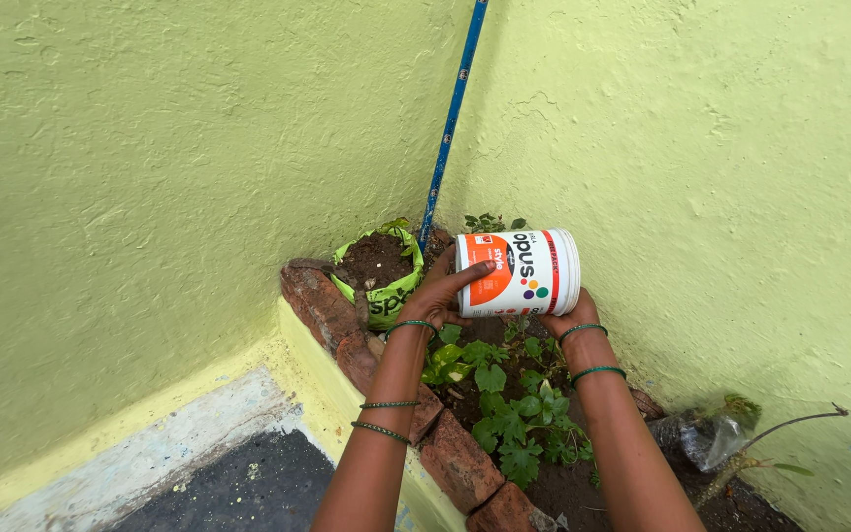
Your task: The person holds a container over small plants in a brick garden bed, shakes the container to dispense granules, and then immerses the container in a white bucket of water.
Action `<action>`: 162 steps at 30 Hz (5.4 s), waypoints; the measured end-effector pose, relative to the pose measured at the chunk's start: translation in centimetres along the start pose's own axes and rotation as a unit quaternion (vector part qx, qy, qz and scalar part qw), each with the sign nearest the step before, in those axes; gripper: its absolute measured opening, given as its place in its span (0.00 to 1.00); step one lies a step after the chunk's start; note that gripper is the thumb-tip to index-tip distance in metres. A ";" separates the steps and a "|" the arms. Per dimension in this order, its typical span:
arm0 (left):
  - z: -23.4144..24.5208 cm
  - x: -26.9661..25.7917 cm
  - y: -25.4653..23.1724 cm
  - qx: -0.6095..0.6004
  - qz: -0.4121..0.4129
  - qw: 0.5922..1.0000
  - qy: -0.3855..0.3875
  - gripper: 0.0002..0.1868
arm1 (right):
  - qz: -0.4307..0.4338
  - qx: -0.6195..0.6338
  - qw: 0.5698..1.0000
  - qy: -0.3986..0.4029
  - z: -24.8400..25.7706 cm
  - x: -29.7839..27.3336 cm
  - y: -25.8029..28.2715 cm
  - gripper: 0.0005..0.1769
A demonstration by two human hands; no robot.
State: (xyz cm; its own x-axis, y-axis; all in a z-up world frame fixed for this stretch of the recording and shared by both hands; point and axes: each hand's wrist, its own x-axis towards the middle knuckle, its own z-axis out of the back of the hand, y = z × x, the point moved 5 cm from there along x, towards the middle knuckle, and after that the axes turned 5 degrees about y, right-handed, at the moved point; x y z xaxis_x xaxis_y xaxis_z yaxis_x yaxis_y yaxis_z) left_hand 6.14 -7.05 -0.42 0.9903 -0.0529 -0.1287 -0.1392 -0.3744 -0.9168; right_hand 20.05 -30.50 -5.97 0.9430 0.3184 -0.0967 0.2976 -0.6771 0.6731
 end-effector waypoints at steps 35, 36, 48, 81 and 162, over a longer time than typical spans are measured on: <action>-1.1 -0.9 0.2 0.008 0.033 0.999 0.011 0.72 | 0.006 -0.014 0.999 -0.028 2.3 -1.3 0.0 0.20; -0.9 -1.1 0.1 0.006 0.031 0.999 0.011 0.72 | 0.003 -0.007 1.000 -0.021 2.5 -1.0 -0.4 0.20; 3.5 -3.4 -1.2 0.022 0.023 0.999 -0.015 0.69 | -0.015 0.006 1.000 -0.017 0.6 0.8 -5.1 0.20; 0.0 -0.6 -1.1 -0.021 -0.005 1.000 0.000 0.71 | 0.017 0.022 0.999 -0.024 0.9 1.4 0.8 0.20; -15.1 10.7 7.9 -0.023 0.006 1.000 0.016 0.69 | 0.083 0.069 0.990 -0.091 14.2 -1.5 12.1 0.19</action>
State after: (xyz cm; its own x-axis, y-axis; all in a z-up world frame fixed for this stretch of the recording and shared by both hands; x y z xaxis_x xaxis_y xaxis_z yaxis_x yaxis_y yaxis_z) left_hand 15.66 -24.51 -3.33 0.9882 -0.0871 -0.1259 -0.1509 -0.4156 -0.8970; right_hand 24.38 -48.59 -8.15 0.9882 0.0779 -0.1321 0.1412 -0.7985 0.5852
